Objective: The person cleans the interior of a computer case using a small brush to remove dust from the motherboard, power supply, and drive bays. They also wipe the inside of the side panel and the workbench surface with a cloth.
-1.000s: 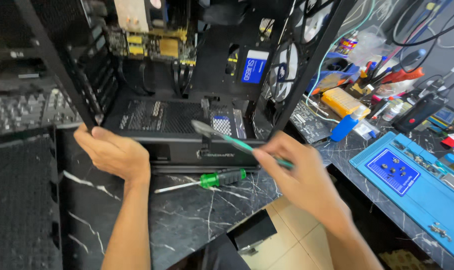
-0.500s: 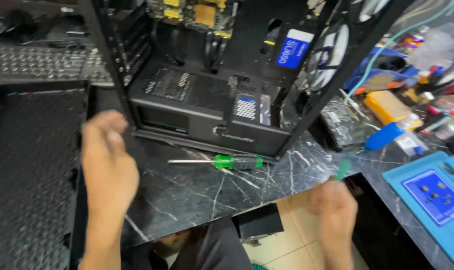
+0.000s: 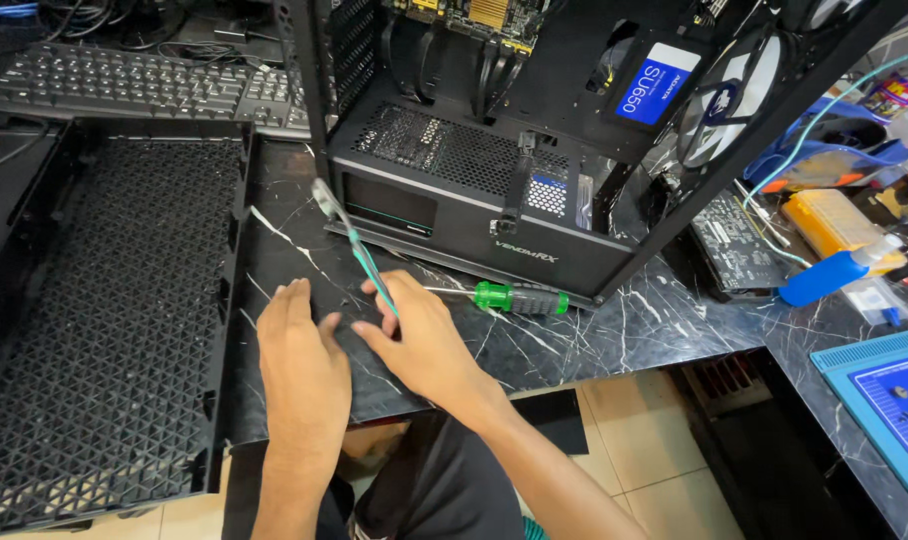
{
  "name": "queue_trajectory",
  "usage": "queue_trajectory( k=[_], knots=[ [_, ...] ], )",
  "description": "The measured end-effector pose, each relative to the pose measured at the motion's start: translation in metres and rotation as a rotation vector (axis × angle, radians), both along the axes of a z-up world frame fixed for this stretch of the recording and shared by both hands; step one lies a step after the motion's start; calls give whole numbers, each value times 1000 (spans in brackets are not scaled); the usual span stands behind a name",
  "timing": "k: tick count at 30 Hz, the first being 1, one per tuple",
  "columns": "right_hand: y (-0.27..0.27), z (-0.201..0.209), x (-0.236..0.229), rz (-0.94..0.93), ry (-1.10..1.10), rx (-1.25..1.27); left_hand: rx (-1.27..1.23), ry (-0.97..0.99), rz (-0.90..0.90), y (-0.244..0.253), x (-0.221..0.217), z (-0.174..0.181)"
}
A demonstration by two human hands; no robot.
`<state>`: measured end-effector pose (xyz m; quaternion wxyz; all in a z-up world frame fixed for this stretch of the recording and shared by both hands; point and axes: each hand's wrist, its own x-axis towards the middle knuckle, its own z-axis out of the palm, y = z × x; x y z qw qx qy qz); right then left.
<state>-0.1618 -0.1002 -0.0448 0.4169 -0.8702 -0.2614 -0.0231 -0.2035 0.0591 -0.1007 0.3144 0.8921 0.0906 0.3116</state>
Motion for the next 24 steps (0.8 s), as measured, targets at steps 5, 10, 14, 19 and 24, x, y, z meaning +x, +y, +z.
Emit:
queue_trajectory(
  k=[5,10,14,19,24],
  knots=[
    [26,-12,17,-40,-36,-75,-137,-15,-40,10,-8,3],
    [24,-15,18,-1,-102,135,-32,-44,-31,10,-1,0],
    [1,1,16,-19,-89,356,-49,10,-29,7,-4,17],
    [-14,-5,12,-150,-178,167,49,47,5,9,9,10],
    [-10,5,3,-146,-239,74,-26,34,-28,0,12,14]
  ],
)
